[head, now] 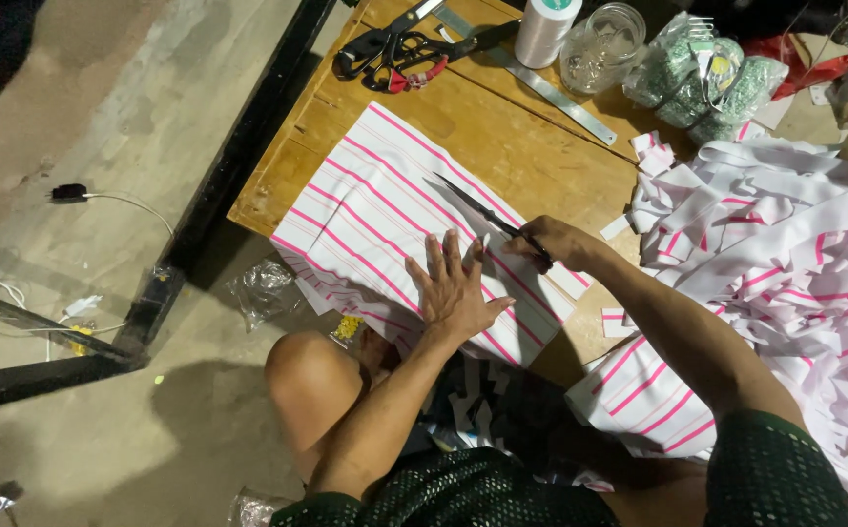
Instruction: Cutting strips of striped fabric using scissors on a wooden table
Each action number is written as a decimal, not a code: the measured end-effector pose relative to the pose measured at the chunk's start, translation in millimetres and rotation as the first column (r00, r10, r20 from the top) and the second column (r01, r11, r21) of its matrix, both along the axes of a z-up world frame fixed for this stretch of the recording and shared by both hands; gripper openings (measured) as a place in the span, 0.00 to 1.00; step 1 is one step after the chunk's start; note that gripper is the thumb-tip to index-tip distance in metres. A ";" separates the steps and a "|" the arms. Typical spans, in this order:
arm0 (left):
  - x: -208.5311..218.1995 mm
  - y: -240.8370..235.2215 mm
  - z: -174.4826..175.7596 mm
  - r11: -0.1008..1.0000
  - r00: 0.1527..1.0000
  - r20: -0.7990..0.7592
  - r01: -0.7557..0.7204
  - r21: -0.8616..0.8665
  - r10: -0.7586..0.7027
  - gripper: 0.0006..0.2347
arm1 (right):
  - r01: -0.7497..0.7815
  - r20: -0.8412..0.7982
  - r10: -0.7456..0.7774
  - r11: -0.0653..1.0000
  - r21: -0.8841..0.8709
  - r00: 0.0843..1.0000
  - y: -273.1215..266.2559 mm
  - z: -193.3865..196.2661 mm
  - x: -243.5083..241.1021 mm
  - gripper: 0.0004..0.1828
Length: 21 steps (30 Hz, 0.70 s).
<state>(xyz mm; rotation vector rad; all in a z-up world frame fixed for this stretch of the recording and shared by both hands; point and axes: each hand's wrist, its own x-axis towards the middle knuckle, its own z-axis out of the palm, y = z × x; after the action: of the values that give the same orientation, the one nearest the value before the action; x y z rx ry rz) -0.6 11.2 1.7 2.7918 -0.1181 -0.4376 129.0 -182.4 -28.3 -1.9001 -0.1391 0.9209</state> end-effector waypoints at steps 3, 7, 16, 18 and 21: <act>0.6 0.6 -0.9 1.000 1.000 -0.009 -0.001 0.003 0.001 0.39 | -0.024 0.010 0.025 0.999 -0.043 1.000 13.6 7.0 5.9 0.24; 1.3 0.9 5.3 1.000 1.000 -0.022 0.000 0.009 0.000 0.41 | -0.122 0.101 0.134 0.986 -0.117 0.986 4.5 -12.5 13.4 0.22; -1.3 0.7 9.3 1.000 1.000 -0.020 -0.003 -0.020 0.003 0.39 | -0.015 0.005 0.015 0.999 -0.034 1.000 32.8 17.4 18.8 0.22; -0.1 0.6 8.8 1.000 0.999 -0.041 0.009 0.001 -0.009 0.38 | -0.007 0.013 0.007 1.000 0.004 1.000 33.9 -1.1 24.3 0.22; -1.2 1.1 7.5 0.999 1.000 -0.004 -0.008 -0.045 0.007 0.40 | -0.047 0.077 0.045 0.999 0.013 0.996 24.1 -16.9 28.6 0.21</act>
<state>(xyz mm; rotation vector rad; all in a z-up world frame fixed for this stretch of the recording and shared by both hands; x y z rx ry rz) -1.9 12.3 9.2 2.7464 -0.1150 -0.4333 157.6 -158.4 -45.2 -1.9264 -0.2361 0.8753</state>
